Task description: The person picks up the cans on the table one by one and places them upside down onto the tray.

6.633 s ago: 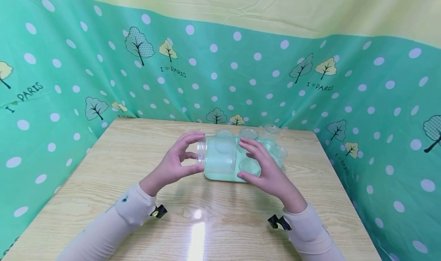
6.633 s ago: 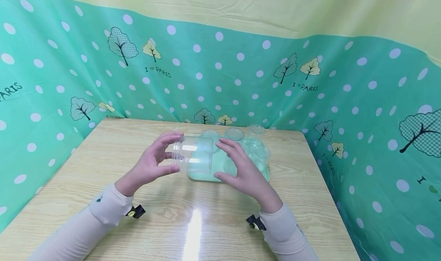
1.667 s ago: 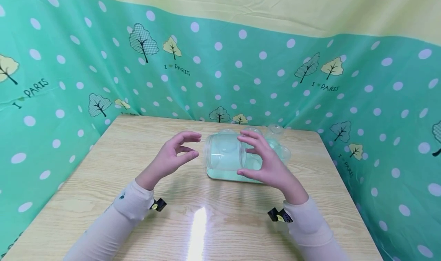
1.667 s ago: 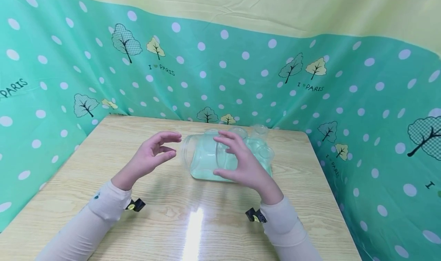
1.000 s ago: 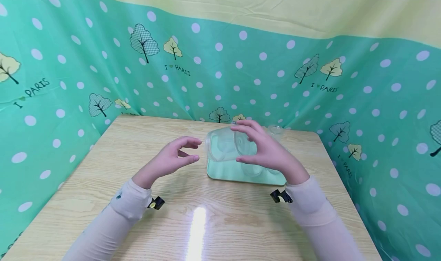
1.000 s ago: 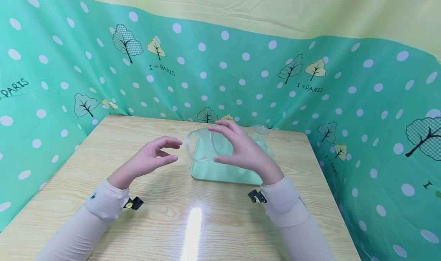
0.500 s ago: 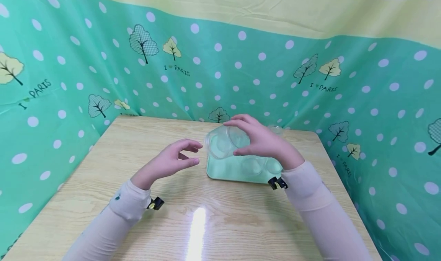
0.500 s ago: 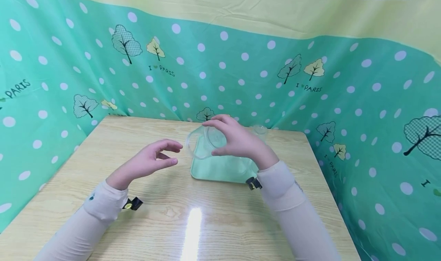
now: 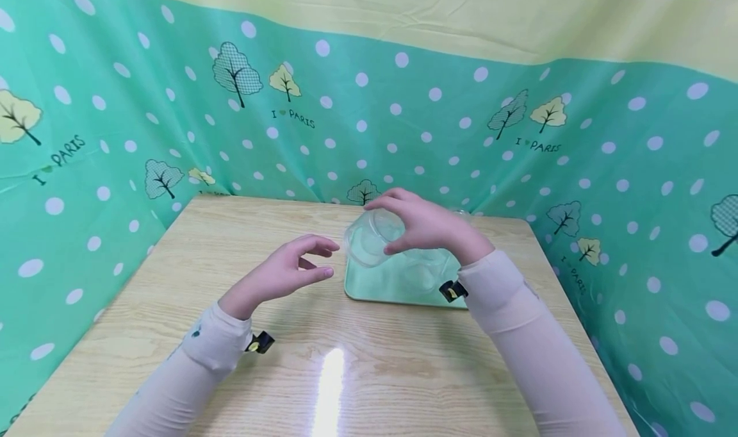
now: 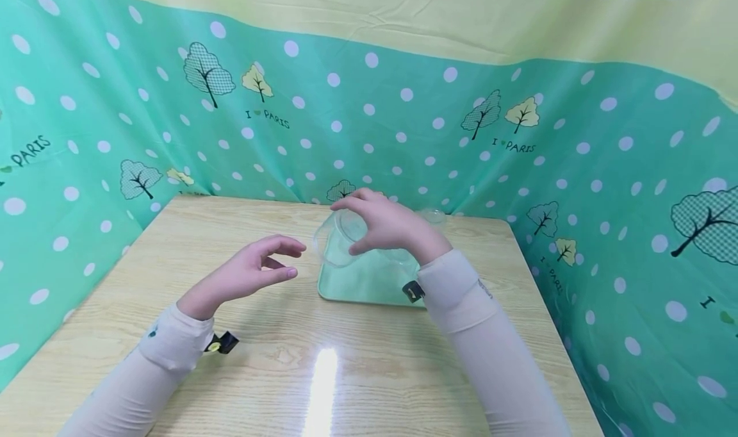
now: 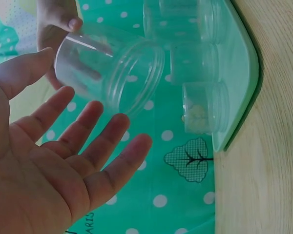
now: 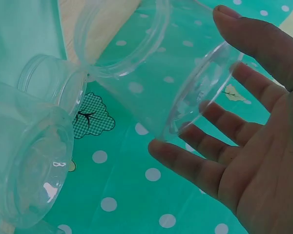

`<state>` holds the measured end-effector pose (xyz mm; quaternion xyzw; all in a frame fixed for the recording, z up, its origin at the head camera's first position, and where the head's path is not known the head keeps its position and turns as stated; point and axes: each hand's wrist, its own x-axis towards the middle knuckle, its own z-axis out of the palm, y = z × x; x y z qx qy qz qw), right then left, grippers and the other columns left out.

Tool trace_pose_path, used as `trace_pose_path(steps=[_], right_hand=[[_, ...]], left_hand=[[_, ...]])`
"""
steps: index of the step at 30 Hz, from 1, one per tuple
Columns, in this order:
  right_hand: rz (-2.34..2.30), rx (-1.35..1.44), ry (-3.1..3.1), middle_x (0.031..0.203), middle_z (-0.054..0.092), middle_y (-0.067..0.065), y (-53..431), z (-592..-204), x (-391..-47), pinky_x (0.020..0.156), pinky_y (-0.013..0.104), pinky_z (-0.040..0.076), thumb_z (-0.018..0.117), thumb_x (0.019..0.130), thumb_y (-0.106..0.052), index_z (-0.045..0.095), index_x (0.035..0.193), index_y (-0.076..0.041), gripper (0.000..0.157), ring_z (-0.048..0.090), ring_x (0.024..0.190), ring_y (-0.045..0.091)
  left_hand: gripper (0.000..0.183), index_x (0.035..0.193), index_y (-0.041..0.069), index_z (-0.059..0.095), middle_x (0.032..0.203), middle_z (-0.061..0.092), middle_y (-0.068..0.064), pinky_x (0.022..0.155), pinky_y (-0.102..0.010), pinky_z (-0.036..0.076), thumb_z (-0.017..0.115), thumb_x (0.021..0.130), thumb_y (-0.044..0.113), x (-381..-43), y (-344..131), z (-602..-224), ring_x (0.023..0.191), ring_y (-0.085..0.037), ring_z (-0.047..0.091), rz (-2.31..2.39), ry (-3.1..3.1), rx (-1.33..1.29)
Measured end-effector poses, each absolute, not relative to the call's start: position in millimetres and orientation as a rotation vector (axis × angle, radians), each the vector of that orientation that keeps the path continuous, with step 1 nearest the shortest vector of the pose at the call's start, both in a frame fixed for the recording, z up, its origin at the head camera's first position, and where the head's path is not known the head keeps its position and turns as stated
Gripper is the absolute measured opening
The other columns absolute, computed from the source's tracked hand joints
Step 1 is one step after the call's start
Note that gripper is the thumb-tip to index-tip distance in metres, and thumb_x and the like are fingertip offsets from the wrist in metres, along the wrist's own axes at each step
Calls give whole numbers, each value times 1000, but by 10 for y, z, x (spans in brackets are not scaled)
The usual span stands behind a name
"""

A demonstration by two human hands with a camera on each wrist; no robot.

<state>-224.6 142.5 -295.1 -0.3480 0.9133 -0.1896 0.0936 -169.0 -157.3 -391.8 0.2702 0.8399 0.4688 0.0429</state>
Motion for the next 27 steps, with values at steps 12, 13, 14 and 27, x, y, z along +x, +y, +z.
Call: trace_pose_path(steps=[12,13,14,27], right_hand=[[-457,-950,2690,151,42,0,1333,-2993,-2377,106,46,49,89,80,-24,50,148,-38,79,44,138,23],[-442,-942,2690,151,42,0,1316,-3001,-2388,106,46,49,89,80,-25,50,148,-38,79,43,138,23],[-425,-936,2691,152,42,0,1297,-3006,-2398,106,46,49,89,80,-26,50,148,-38,79,43,139,24],[-250,-887,2674,157,40,4,1100,-3046,-2425,106,52,48,87,82,-22,51,148,-33,77,42,141,29]], left_hand=[[37,129,21,64,133,62,3,94,-42,57,76,95,30,-1699,-1568,-3940,125,-25,61,1432,2571,816],[38,130,21,64,133,62,3,94,-42,57,76,95,28,-1701,-1565,-3945,125,-25,61,1430,2571,816],[37,130,22,64,133,63,3,94,-42,57,76,95,27,-1703,-1561,-3952,124,-25,61,1426,2572,814],[40,131,19,64,133,63,-1,94,-42,57,75,95,33,-1696,-1519,-3982,124,-26,61,1450,2542,846]])
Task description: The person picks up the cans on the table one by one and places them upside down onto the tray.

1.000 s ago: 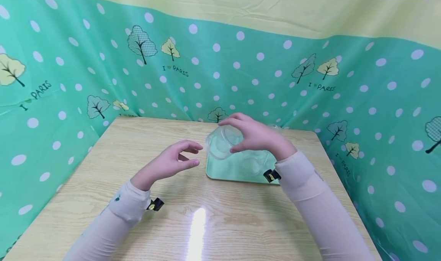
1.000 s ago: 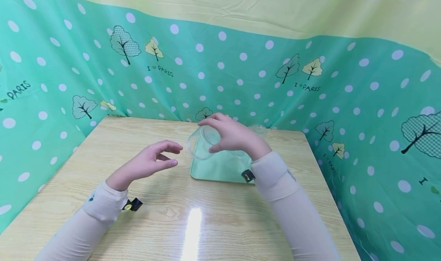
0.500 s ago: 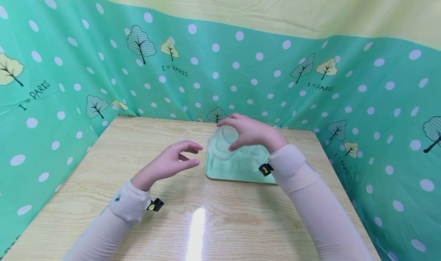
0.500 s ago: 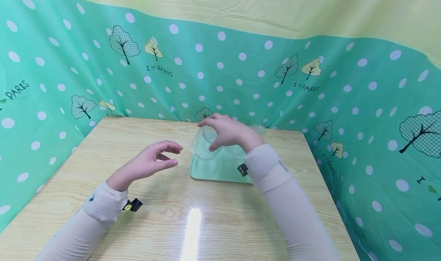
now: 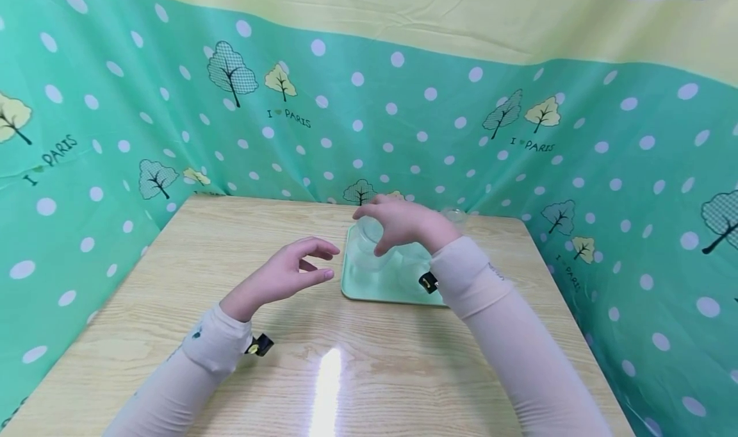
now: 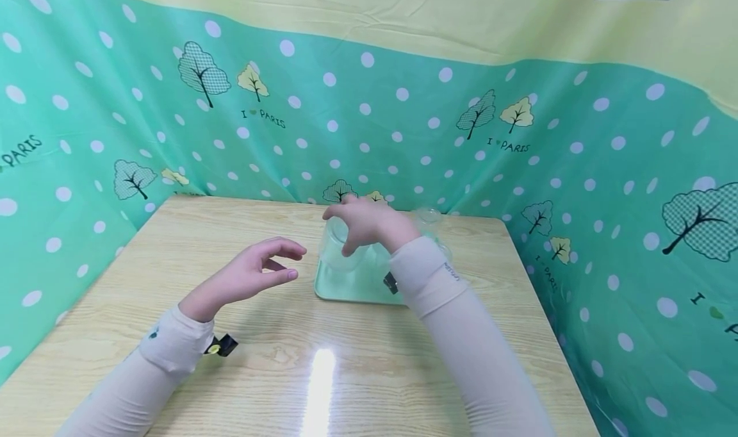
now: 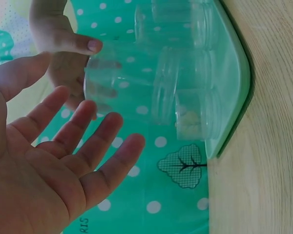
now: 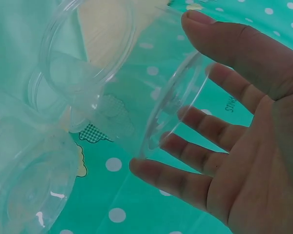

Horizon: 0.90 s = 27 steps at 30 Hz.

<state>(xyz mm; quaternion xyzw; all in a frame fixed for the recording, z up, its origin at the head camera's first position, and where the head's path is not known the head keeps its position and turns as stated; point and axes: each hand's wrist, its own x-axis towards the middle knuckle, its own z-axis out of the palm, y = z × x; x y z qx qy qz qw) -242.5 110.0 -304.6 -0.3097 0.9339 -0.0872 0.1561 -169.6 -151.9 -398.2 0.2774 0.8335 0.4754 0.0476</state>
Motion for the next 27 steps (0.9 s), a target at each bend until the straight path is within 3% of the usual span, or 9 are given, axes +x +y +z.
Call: trace_pose_path(steps=[20,27], right_hand=[[-150,-846,2642,152,44,1,944,-3128,-2344,81,35,56,88,80,-19,52,147,-37,79,50,125,21],[-64,-852,2657,149,47,-3,923,-3177,-2340,77,36,55,90,77,-23,53,145,-40,80,52,121,18]], left_hand=[[40,130,20,64,132,64,-1,93,-41,58,76,94,33,-1674,-1529,-3954,124,-28,62,1445,2546,865],[38,130,21,64,132,64,0,93,-40,58,76,95,27,-1670,-1531,-3939,124,-27,61,1444,2548,868]])
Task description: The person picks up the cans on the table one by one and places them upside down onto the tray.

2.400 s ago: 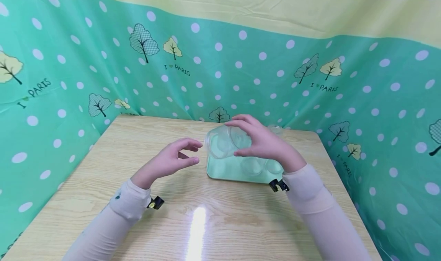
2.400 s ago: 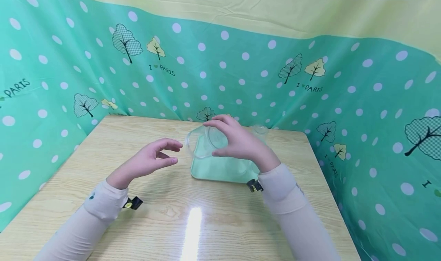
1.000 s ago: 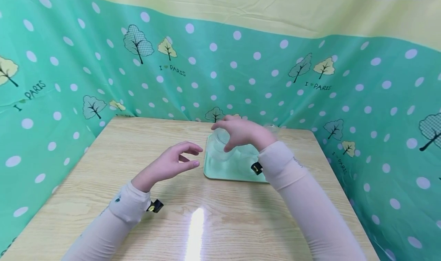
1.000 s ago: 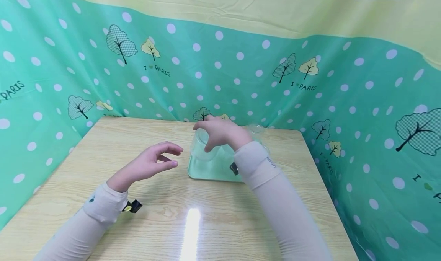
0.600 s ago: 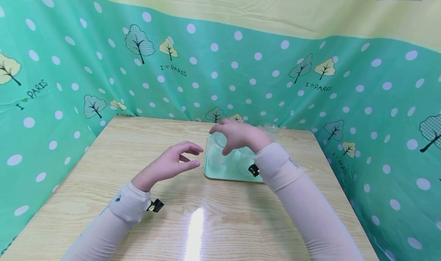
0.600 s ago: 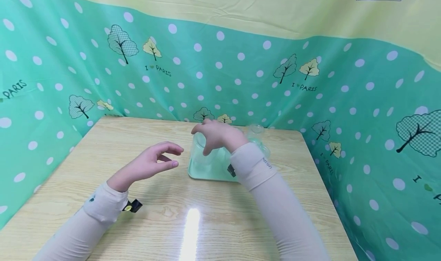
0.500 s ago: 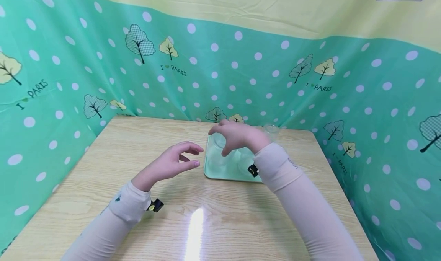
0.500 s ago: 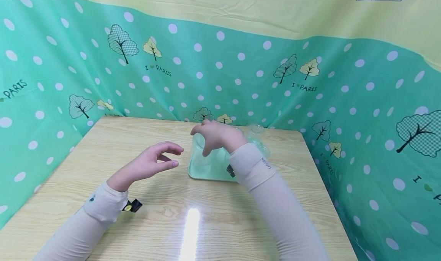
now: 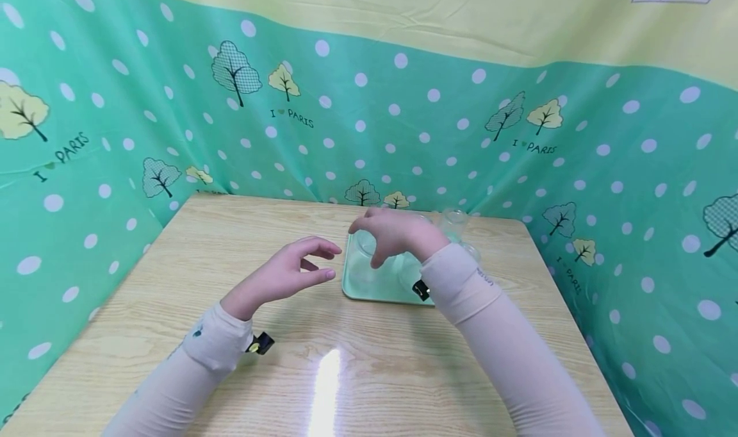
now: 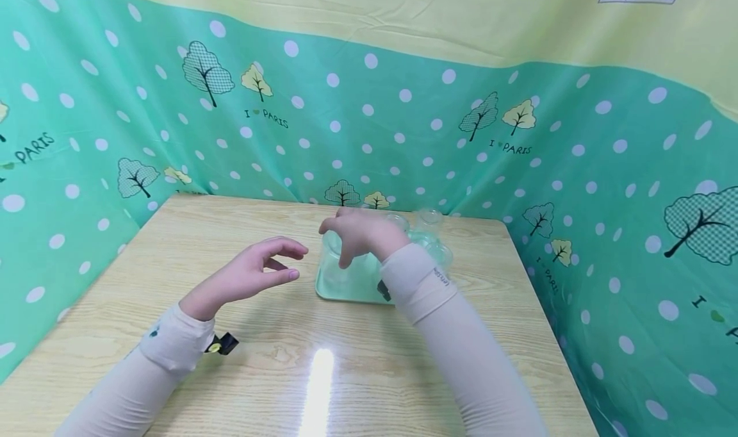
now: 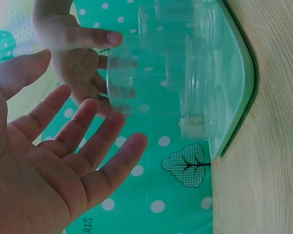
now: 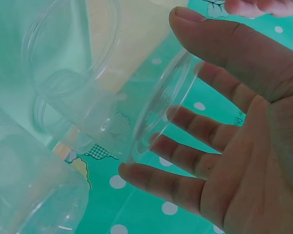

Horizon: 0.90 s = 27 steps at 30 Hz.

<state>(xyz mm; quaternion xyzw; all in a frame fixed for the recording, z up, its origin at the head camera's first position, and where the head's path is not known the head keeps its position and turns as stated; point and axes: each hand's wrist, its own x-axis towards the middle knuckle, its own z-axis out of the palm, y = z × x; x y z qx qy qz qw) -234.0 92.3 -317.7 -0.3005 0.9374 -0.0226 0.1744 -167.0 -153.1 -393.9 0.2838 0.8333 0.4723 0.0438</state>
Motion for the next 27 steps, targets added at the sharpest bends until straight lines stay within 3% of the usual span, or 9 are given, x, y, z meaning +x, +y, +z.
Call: trace_pose_path(steps=[6,17,27], right_hand=[[-17,-873,2661,146,49,-2,918,-3246,-2343,76,35,55,90,77,-25,54,145,-40,78,52,120,19],[-36,-854,2617,151,45,1,907,-3326,-2329,79,37,55,89,79,-22,53,147,-37,78,49,128,23],[-65,-834,2597,148,46,3,893,-3396,-2331,73,34,56,89,79,-19,54,146,-37,79,54,114,21]], left_hand=[[37,130,19,65,131,64,-1,93,-40,58,76,94,18,-1670,-1520,-3947,124,-30,61,1449,2546,869],[39,131,19,64,132,63,-2,94,-42,57,76,95,25,-1672,-1528,-3951,124,-28,61,1444,2537,880],[39,131,22,64,132,63,2,92,-39,58,76,95,31,-1677,-1535,-3950,124,-23,61,1427,2547,879]])
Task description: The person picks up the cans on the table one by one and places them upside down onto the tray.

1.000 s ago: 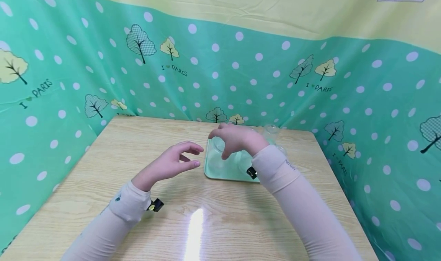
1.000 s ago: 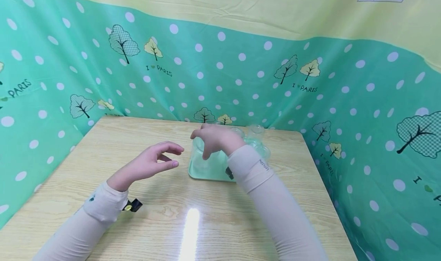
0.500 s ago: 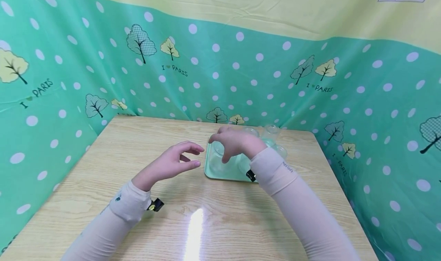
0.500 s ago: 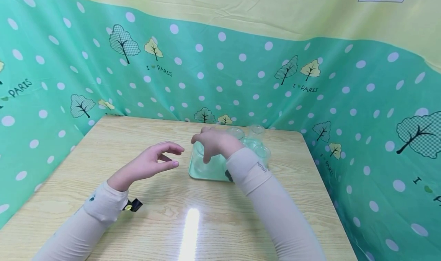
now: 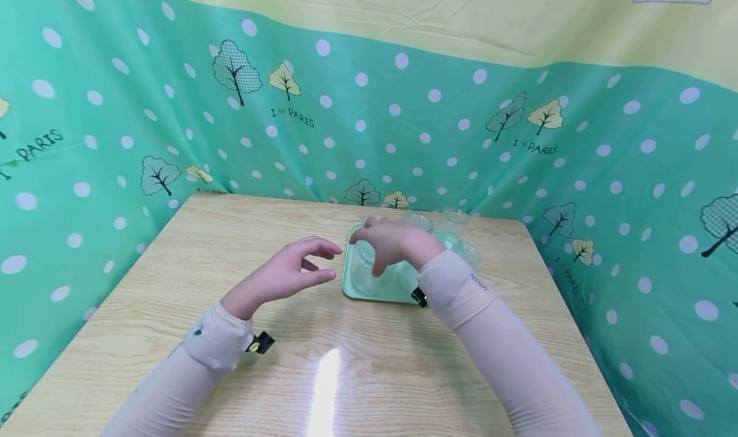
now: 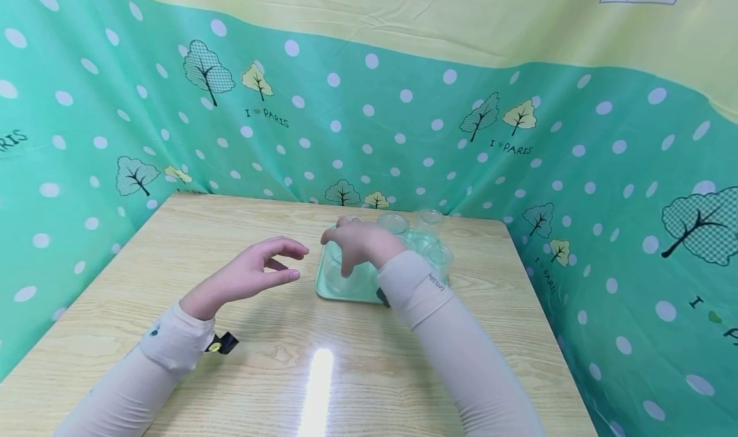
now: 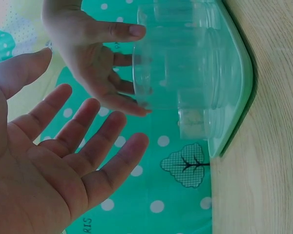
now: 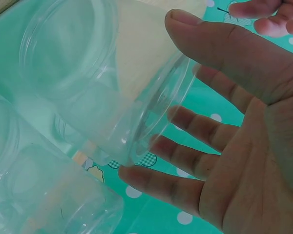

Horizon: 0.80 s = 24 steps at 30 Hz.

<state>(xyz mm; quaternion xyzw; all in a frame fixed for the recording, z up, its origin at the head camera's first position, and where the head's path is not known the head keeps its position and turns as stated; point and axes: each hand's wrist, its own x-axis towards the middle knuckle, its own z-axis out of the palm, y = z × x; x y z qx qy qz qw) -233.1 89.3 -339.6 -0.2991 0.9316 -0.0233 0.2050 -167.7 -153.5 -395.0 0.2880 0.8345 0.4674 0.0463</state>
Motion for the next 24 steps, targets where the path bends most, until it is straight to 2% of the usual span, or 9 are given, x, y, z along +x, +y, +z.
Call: trace_pose_path(steps=[10,24], right_hand=[[-65,-837,2592,151,44,4,884,-3433,-2326,79,38,57,90,79,-18,53,148,-33,80,51,123,26],[-80,-821,2578,148,45,4,893,-3470,-2365,76,35,56,90,79,-17,53,148,-34,80,52,118,24]], left_hand=[[40,132,21,63,133,63,2,93,-38,58,75,95,33,-1679,-1536,-3969,125,-22,60,1414,2553,878],[39,131,22,64,132,63,3,93,-40,58,75,95,34,-1685,-1541,-3967,124,-21,60,1415,2555,876]])
